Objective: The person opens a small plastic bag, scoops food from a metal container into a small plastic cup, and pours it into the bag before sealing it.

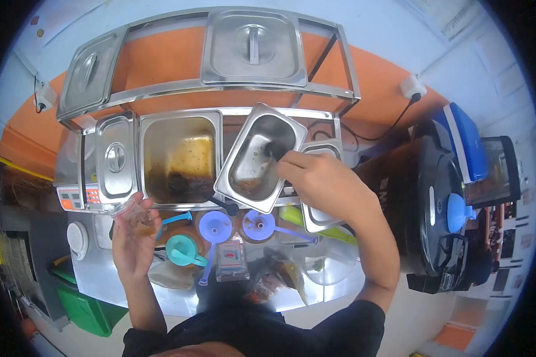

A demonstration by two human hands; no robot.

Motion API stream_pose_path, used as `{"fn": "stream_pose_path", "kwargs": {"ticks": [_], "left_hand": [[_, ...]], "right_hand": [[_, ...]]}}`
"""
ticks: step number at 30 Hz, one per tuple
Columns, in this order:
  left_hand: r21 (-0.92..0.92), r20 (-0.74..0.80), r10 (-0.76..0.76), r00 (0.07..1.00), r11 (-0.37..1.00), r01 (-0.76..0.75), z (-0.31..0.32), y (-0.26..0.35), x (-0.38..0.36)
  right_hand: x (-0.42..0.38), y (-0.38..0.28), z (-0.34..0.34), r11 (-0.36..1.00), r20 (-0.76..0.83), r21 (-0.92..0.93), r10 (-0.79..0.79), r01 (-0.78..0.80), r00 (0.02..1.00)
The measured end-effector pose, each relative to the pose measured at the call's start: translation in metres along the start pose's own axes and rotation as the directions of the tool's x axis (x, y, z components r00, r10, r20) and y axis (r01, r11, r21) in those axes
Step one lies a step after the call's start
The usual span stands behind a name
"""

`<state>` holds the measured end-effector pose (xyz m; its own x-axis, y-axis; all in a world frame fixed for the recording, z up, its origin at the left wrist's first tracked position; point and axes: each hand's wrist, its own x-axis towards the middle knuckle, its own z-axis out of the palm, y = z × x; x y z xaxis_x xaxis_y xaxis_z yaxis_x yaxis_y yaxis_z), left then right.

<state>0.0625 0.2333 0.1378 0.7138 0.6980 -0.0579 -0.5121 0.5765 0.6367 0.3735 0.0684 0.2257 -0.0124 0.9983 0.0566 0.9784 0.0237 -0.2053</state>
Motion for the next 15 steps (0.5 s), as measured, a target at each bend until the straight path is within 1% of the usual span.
{"fn": "stream_pose_path", "kwargs": {"ticks": [1,3,4,6,7,9,10,11,12,13,14,15], "left_hand": [[0.003,-0.005,-0.001,1.0,1.0,0.001,-0.001,0.0,-0.001],[0.005,-0.008,-0.002,1.0,1.0,0.002,-0.001,0.0,-0.002],[0.01,-0.015,0.005,1.0,1.0,-0.005,-0.002,0.001,-0.002],[0.016,-0.019,0.003,1.0,1.0,-0.003,-0.001,0.001,-0.004],[0.034,-0.019,0.013,1.0,0.999,-0.012,-0.001,0.001,-0.005],[0.043,-0.018,0.027,0.999,0.999,-0.026,0.002,0.003,-0.004],[0.187,-0.011,0.03,0.999,0.982,-0.027,0.007,0.004,-0.003],[0.328,-0.004,0.029,1.0,0.944,-0.026,0.012,0.006,-0.003],[0.329,-0.006,0.023,1.0,0.944,-0.019,0.019,0.008,0.001],[0.521,0.048,0.012,0.999,0.853,-0.036,0.027,0.01,0.008],[0.688,0.104,-0.009,0.995,0.723,-0.065,0.038,0.011,0.017],[0.706,0.121,-0.024,0.992,0.705,-0.069,0.054,0.009,0.027]], "right_hand": [[0.001,0.0,-0.001,1.0,0.002,-0.005,-0.003,0.003,1.0],[0.003,0.002,-0.002,0.993,-0.164,0.103,-0.039,0.056,0.986],[0.006,0.002,-0.002,0.993,-0.164,0.101,-0.037,0.054,0.986],[0.012,-0.001,0.002,1.0,-0.122,-0.023,-0.018,0.015,0.992],[0.01,-0.004,0.007,1.0,-0.122,-0.022,-0.01,0.008,0.992],[0.004,-0.009,0.016,0.993,-0.086,0.086,-0.074,0.081,0.994],[0.004,-0.011,0.015,0.993,-0.08,0.085,-0.074,0.081,0.994],[0.003,-0.015,0.012,0.989,-0.139,0.1,-0.094,0.109,0.986],[0.002,-0.017,0.012,0.984,-0.2,0.115,-0.11,0.135,0.974],[0.005,-0.013,0.012,0.984,-0.201,0.121,-0.102,0.128,0.974],[0.012,-0.005,0.011,0.992,-0.233,0.048,-0.105,0.119,0.967],[0.014,0.0,0.012,0.994,-0.265,-0.025,-0.109,0.106,0.958]]}}
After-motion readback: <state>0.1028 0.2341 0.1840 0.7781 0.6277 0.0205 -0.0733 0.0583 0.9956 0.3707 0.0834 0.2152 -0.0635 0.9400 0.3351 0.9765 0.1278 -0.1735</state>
